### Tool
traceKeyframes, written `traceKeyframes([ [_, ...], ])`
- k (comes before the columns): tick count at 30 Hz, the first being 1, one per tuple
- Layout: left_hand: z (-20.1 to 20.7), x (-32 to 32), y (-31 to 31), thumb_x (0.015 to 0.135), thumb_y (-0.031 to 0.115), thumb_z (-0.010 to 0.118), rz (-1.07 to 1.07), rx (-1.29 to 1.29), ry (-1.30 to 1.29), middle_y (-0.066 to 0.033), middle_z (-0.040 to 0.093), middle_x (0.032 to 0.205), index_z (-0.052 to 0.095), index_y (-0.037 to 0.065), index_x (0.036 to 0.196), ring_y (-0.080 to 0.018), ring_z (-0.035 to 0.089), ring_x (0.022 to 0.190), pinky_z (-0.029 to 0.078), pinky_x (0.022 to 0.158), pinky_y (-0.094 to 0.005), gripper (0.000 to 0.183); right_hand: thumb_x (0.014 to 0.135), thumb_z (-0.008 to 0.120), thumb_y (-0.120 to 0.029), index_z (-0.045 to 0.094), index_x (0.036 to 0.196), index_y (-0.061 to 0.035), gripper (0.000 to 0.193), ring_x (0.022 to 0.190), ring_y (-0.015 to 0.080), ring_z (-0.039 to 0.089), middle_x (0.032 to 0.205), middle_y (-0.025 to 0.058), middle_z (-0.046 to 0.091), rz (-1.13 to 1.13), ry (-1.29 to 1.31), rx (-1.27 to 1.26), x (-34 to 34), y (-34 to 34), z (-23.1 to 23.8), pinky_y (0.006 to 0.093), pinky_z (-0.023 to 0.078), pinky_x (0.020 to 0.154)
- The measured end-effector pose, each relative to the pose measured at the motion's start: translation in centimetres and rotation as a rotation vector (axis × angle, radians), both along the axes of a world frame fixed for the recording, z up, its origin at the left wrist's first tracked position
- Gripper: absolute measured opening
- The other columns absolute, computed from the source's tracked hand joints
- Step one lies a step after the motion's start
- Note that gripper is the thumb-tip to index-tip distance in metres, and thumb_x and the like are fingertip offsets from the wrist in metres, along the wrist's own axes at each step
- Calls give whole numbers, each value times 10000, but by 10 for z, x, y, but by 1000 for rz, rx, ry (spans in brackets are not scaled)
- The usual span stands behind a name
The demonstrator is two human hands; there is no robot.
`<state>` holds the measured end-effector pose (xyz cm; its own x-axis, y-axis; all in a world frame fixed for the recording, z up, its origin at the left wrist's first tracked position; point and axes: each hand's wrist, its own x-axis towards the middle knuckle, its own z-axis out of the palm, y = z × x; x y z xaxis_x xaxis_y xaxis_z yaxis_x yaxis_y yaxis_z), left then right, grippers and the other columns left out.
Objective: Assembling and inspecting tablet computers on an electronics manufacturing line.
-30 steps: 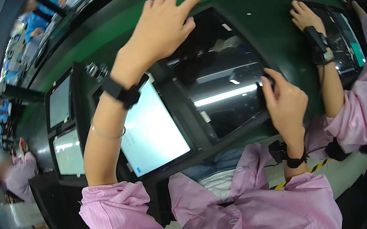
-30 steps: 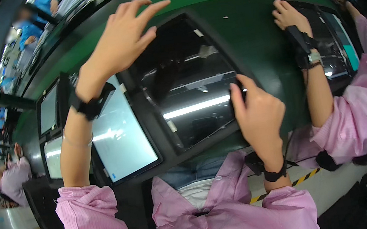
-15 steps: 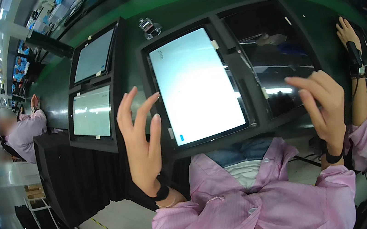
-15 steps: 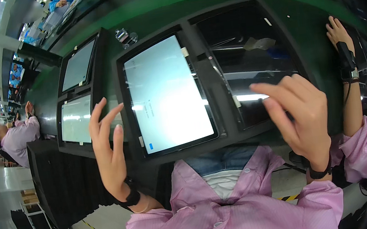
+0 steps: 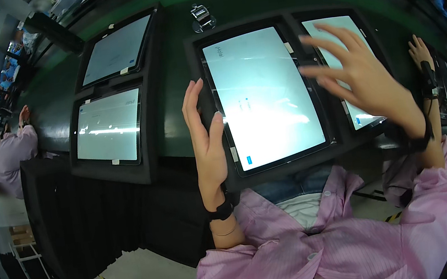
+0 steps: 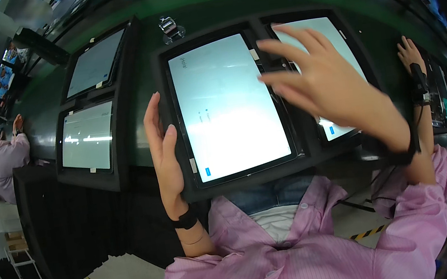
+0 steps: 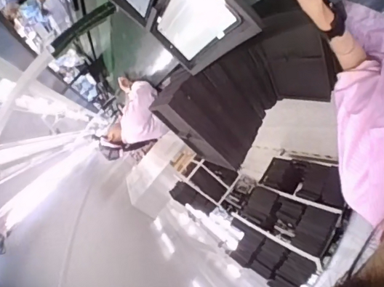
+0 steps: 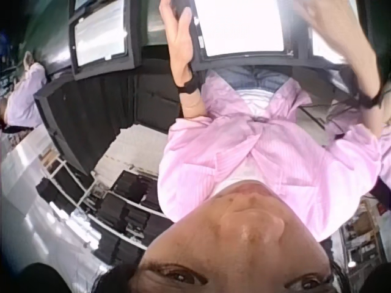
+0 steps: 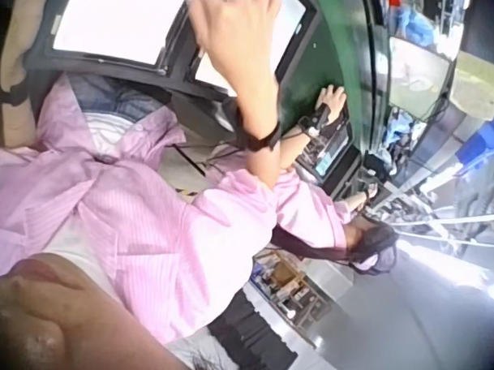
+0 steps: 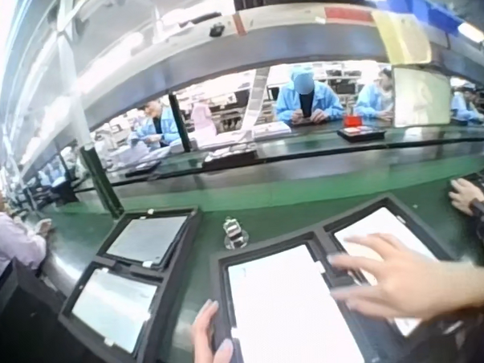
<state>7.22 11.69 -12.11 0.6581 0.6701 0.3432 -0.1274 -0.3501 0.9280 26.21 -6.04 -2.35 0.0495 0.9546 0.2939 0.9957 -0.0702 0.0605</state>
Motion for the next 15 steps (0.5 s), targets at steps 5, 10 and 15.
traceKeyframes([
  [5, -9, -6, 8, 840, 137, 382, -29, -105, -106, -137, 286, 1373, 301, 14, 1316, -251, 219, 1304, 148, 1070, -350, 498, 865, 477, -226, 653, 1001, -117, 248, 1238, 334, 302, 1250, 128, 456, -92, -1, -26, 57, 55, -22, 458, 277, 990],
  [10, -12, -4, 9, 838, 94, 414, -56, -101, -94, -136, 269, 1374, 343, 34, 1294, -256, 246, 1283, 170, 1052, -391, 466, 901, 432, -291, 640, 1052, -139, 299, 1289, 313, 230, 1332, 101, 386, -201, 25, -84, 71, 71, -29, 442, 235, 1037],
  [15, -11, -5, 8, 844, 103, 423, -42, -67, -88, -137, 273, 1372, 360, 37, 1281, -262, 247, 1281, 191, 1041, -391, 447, 891, 432, -284, 660, 1014, -146, 294, 1280, 325, 251, 1299, 126, 423, -214, 45, -101, 69, 73, -37, 463, 261, 1011],
])
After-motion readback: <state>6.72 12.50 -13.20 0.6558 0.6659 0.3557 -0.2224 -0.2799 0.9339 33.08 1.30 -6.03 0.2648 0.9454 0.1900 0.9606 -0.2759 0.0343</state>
